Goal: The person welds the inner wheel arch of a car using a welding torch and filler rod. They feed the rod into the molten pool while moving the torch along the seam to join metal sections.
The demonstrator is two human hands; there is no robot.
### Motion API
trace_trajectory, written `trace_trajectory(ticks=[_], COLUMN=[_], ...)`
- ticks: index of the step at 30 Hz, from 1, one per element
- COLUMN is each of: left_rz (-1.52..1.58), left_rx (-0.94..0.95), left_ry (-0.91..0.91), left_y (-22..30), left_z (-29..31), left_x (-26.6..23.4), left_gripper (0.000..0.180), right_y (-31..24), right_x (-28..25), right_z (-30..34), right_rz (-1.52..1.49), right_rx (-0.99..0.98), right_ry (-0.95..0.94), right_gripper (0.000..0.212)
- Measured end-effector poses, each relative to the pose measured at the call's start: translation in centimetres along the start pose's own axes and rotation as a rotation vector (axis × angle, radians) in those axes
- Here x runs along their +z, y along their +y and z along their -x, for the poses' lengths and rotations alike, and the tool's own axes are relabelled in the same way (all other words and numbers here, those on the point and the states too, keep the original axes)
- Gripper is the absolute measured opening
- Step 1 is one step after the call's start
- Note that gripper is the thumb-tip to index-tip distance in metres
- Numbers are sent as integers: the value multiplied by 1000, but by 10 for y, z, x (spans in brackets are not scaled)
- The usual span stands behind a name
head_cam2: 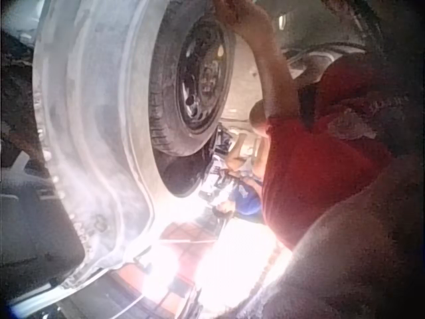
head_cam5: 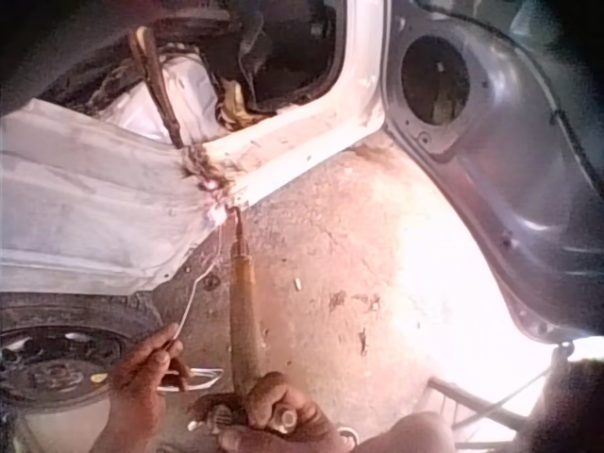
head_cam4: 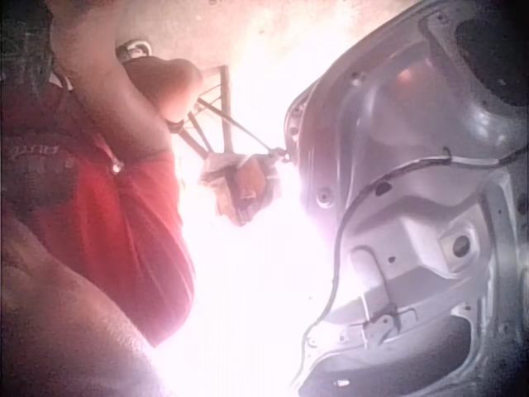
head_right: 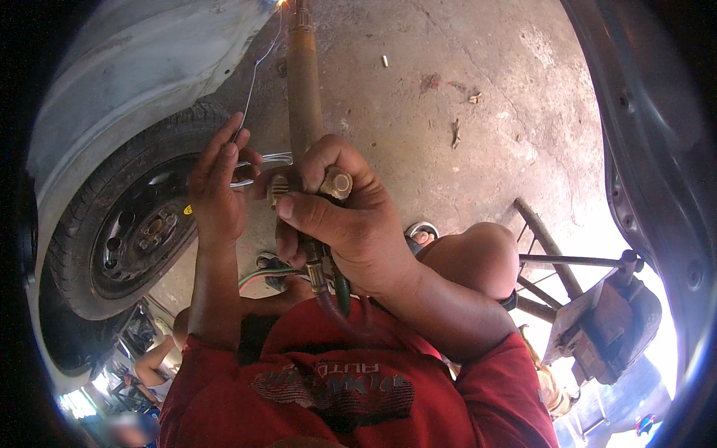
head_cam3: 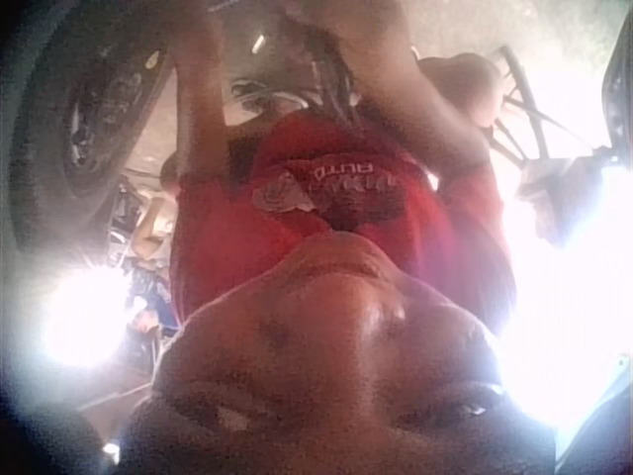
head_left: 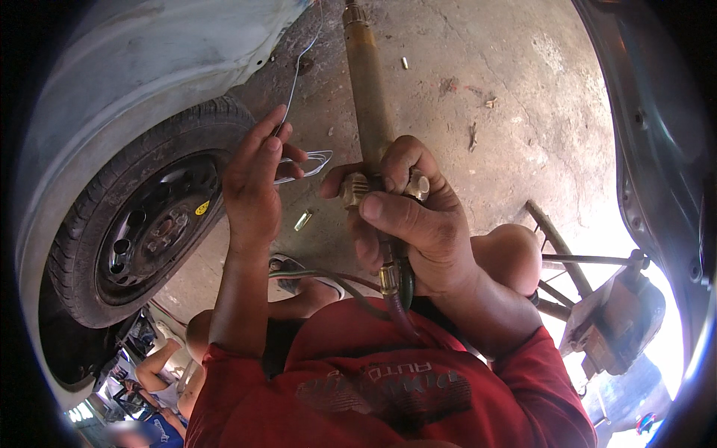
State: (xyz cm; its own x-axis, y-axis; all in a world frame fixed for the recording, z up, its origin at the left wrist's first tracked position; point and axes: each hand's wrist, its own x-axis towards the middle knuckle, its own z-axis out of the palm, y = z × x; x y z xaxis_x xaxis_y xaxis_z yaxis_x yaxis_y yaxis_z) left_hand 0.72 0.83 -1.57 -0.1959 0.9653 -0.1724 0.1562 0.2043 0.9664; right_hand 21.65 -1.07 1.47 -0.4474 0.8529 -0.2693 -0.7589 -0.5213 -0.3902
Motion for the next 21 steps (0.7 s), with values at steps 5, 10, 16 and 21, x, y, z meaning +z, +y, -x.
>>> trace_trajectory(ticks=[5, 10, 16, 21], left_rz=[2, -14, -9, -30], left_rx=[-10, -4, -3, -3], left_ry=[-4, 5, -6, -6], left_y=[2, 3, 2, 2], left_z=[0, 0, 0, -1], left_x=[0, 0, -2, -2], left_gripper=[45, 44, 45, 45], right_y=[-1, 1, 0, 2], right_x=[1, 0, 1, 0], right_z=[-1, -1, -2, -2], right_rz=[-5, -18, -23, -12], right_rx=[0, -9, -9, -20], right_ry=[-2, -17, -10, -6], right_gripper=[26, 26, 26, 26])
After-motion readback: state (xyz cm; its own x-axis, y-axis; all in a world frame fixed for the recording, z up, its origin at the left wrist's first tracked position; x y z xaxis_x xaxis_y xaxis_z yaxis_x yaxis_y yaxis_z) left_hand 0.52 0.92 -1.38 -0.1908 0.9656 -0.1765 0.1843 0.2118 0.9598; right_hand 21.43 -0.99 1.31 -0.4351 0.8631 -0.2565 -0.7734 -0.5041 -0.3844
